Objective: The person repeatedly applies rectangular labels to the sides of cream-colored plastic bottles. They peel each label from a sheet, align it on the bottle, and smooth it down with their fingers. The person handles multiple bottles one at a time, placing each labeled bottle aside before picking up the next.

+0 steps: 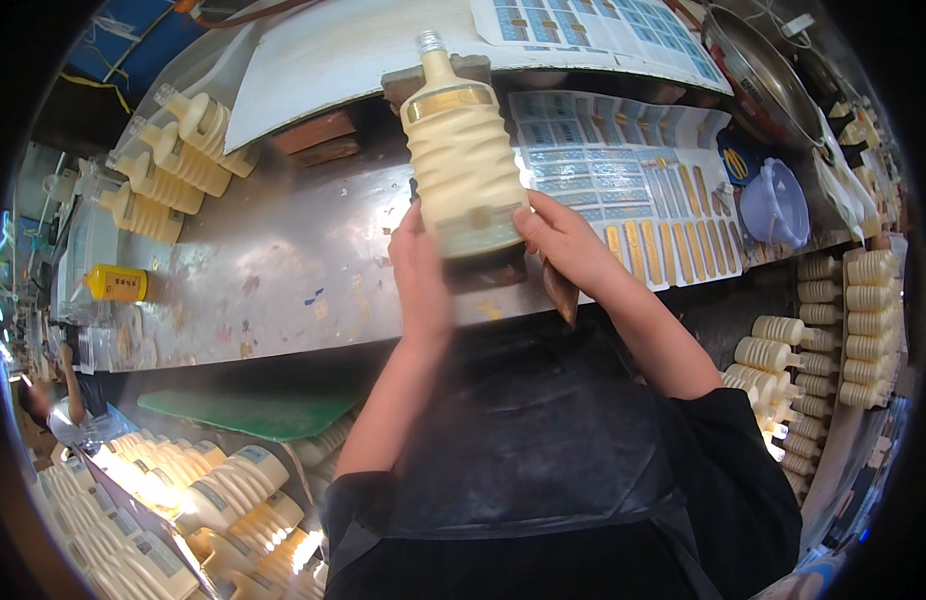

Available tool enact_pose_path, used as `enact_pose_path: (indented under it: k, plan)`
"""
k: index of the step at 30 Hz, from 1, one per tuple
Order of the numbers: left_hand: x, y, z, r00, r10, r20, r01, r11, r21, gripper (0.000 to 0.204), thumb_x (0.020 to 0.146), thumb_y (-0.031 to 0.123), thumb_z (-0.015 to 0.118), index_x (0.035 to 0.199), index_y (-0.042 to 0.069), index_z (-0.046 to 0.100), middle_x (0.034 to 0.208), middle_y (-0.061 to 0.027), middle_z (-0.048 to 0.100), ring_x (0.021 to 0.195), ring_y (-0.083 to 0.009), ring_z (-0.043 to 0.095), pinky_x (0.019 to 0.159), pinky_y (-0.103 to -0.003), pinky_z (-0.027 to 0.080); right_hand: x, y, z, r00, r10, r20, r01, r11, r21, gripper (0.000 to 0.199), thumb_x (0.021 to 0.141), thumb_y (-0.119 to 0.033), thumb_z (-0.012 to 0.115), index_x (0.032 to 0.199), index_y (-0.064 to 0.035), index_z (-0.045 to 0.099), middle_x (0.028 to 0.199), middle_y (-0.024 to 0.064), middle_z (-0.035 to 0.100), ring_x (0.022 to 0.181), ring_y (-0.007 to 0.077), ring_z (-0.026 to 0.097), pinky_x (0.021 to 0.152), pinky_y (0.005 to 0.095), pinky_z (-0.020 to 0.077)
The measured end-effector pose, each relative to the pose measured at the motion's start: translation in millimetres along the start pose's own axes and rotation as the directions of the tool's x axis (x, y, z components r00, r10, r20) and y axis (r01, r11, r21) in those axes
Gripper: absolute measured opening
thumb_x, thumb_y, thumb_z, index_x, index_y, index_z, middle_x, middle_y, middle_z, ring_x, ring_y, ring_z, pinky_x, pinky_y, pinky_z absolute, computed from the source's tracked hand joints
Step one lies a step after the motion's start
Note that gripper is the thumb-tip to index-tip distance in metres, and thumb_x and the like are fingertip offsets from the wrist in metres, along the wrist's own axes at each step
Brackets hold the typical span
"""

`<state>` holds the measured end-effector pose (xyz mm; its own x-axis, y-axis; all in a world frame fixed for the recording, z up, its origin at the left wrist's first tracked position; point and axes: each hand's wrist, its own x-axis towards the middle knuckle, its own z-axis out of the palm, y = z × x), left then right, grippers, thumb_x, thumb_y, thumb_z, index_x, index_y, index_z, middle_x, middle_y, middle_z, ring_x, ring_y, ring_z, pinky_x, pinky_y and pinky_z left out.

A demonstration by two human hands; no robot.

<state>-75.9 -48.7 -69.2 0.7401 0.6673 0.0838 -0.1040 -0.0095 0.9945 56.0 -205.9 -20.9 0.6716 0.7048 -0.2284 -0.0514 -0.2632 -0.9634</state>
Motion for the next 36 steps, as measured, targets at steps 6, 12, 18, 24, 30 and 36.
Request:
enact_pose_path:
  k: [6,12,18,24,30,36]
  plan:
    - [-4.4,7.2,-4.4,0.958,0.28,0.053,-0.274,0.852,0.445,0.086,0.073,0.029,0.088,0.145,0.002,0.051,0.125,-0.0141,0.057,0.118,-0.0318,0.052,0.106,-0.043,0.04,-8.4,-19.5,-5.6,0.99,-0.063,-0.124,0.021,0.949,-0.316,0.05,0.103,-0.035,0.06,0.138,-0.0005,0.06,0.102,0.0141,0.073,0.094,0.0165,0.066,0.086,0.0316,0.0519]
    - [-3.2,30.3,5.0,0.913,0.408,0.018,-0.345,0.746,0.569,0.089,0.063,0.026,0.093,0.14,0.003,0.055,0.114,-0.012,0.062,0.109,-0.0322,0.055,0.097,-0.043,0.043,-5.5,-13.7,-4.8,0.997,-0.073,-0.013,0.071,0.992,-0.108,0.048,0.107,-0.032,0.053,0.147,-0.005,0.056,0.099,0.0009,0.063,0.087,0.0078,0.055,0.071,0.0231,0.0458]
    - [-5.1,29.1,2.8,0.913,0.406,0.024,-0.351,0.756,0.553,0.085,0.07,0.031,0.089,0.141,0.003,0.054,0.116,-0.0137,0.061,0.109,-0.0326,0.054,0.098,-0.045,0.041,-6.0,-14.9,-2.6,0.999,0.033,-0.038,-0.035,0.998,-0.05,0.049,0.107,-0.033,0.053,0.147,-0.0056,0.055,0.097,0.0003,0.061,0.082,0.0067,0.053,0.067,0.0217,0.0444]
    - [5.6,31.2,7.5,0.987,0.154,-0.054,-0.106,0.859,0.5,0.077,0.084,0.04,0.076,0.145,0.0,0.048,0.116,-0.0175,0.055,0.111,-0.0344,0.05,0.102,-0.047,0.037,2.8,-2.1,1.0,0.997,-0.043,-0.065,0.03,0.981,-0.191,0.059,0.095,-0.04,0.068,0.137,0.0009,0.06,0.083,0.0071,0.068,0.073,0.014,0.063,0.068,0.0302,0.0512]
    - [6.1,27.1,10.7,0.991,0.117,-0.066,-0.077,0.897,0.436,0.071,0.093,0.041,0.067,0.146,-0.001,0.047,0.117,-0.0194,0.051,0.114,-0.0343,0.047,0.104,-0.046,0.037,1.1,-17.2,9.6,0.994,-0.021,-0.111,-0.017,0.945,-0.327,0.072,0.085,-0.048,0.076,0.134,0.0026,0.06,0.072,0.0069,0.064,0.065,0.0167,0.063,0.063,0.0313,0.0499]
    - [5.5,20.4,10.1,0.992,0.107,-0.069,-0.074,0.928,0.365,0.069,0.095,0.039,0.064,0.147,-0.002,0.046,0.119,-0.0206,0.05,0.114,-0.0343,0.047,0.104,-0.045,0.037,-1.9,-20.1,12.8,0.99,-0.012,-0.141,-0.037,0.94,-0.339,0.073,0.085,-0.05,0.076,0.135,0.0006,0.06,0.073,0.005,0.062,0.067,0.0154,0.06,0.063,0.0312,0.0484]
